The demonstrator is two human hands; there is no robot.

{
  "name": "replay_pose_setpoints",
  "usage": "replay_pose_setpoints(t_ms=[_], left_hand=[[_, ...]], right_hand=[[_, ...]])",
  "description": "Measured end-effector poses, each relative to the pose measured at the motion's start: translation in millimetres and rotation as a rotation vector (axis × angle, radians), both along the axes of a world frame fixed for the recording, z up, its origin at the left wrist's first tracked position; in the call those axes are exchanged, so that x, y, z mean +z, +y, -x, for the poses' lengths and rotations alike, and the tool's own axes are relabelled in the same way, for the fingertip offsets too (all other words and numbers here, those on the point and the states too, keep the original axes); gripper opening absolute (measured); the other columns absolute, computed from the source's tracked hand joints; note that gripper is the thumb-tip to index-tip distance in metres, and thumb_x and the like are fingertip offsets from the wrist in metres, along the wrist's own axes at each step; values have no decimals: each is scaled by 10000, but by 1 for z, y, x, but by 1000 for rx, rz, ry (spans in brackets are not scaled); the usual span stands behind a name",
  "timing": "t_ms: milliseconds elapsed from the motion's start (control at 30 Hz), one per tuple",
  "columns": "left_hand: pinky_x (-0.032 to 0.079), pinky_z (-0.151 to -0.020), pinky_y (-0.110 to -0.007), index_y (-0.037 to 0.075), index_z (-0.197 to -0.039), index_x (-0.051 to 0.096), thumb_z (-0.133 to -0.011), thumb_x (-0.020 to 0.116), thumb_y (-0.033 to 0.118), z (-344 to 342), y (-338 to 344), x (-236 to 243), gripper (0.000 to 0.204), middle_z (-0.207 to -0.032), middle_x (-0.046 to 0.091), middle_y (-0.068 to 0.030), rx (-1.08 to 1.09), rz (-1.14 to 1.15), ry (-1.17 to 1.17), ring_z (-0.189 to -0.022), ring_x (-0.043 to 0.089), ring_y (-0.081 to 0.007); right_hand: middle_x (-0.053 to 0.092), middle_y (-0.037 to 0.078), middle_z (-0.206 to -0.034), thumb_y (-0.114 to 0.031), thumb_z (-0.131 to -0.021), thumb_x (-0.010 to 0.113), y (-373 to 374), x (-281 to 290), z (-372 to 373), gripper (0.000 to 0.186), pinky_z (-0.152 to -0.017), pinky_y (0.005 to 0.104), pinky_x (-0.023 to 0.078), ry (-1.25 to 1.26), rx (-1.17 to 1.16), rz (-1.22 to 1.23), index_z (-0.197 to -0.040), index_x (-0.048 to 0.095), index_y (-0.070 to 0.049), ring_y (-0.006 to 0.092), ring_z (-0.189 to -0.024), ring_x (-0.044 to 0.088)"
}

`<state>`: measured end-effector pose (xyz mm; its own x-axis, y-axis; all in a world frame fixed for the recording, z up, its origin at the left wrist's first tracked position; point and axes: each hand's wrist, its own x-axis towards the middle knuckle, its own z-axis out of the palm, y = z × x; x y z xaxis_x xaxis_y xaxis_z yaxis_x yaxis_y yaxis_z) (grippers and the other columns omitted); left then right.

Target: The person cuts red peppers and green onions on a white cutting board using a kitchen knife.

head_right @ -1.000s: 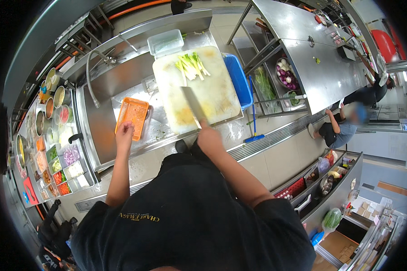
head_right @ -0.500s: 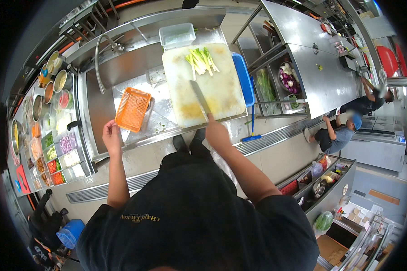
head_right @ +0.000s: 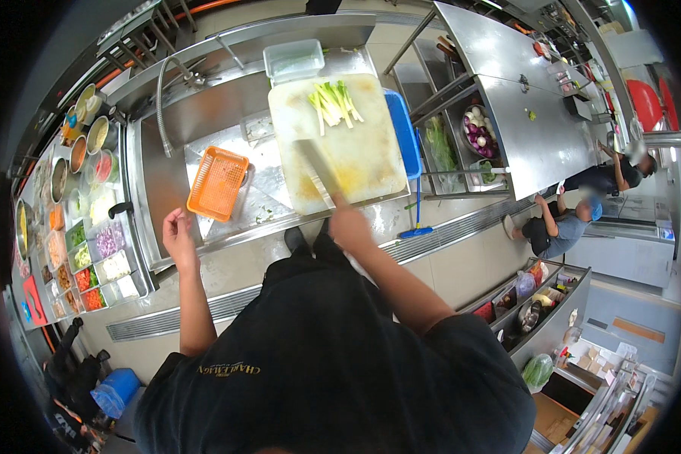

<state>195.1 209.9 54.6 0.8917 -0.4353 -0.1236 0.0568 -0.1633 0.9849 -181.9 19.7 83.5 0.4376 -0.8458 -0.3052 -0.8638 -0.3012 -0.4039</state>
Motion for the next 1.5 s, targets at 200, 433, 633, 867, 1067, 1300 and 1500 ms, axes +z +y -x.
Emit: replay_pose_setpoints(t_ms=[200,433,633,867,1067,1300,1500], left_hand=[[563,-910,-290,17,-1289,711,-1141,672,147,-11,-34,-17,201,-1109,720,-36,-45,89,55,-982,679,-121],[588,-998,-359,29,-1308,734,-990,733,-11,16,-59,5,321,-1198,748,-82,-390,-168,-311,-1077,722,-184],[415,-1265,-543,159,-1632,553,-788,780,19,68,-269,49,885,-1609,599,-147,-1178,81,-1017,-1497,521,-412],[281,-1346,-636,213,-1749,320,-710,932,180,119,-455,26,1206,-1758,418,-64,-1635,-426,-1987,-1647,385,-348],[518,-1100,-518,109,-1322,644,-779,874,179,138,-509,-7,594,-1323,675,-105,-1849,-510,-1689,-1359,632,-315],[618,-929,-510,44,-1158,752,-808,807,180,135,-479,-7,379,-1068,790,-226,-1494,-493,-1256,-1036,775,-392],[617,-749,-385,2,-1160,769,-795,854,212,79,-401,71,429,-966,796,-103,-1008,-192,-288,-819,748,-192]], right_hand=[[775,251,-889,-87,-973,586,25,5,-75,564,-742,590,615,-171,469,-62,-1536,611,-57,467,-804,770],[758,246,-881,-149,-1038,663,-43,33,96,278,-728,511,600,-318,-39,71,-1251,724,18,414,-800,753],[649,61,-701,-179,-1055,658,-44,5,138,211,-500,380,506,-575,-562,-323,-971,659,15,158,-536,632],[737,239,-807,-195,-1064,639,-26,-13,120,350,-663,468,593,-471,-513,-209,-1330,687,26,350,-679,752],[764,319,-968,-191,-1052,643,-22,-19,125,371,-838,522,588,-536,-579,-213,-1347,672,32,495,-935,765],[743,291,-837,-202,-1077,632,-32,-2,130,300,-735,576,574,-608,-566,-346,-1254,652,39,519,-767,738],[700,320,-833,-208,-1111,633,-49,12,102,209,-720,625,530,-425,-333,105,-1135,606,-1,579,-838,688]])
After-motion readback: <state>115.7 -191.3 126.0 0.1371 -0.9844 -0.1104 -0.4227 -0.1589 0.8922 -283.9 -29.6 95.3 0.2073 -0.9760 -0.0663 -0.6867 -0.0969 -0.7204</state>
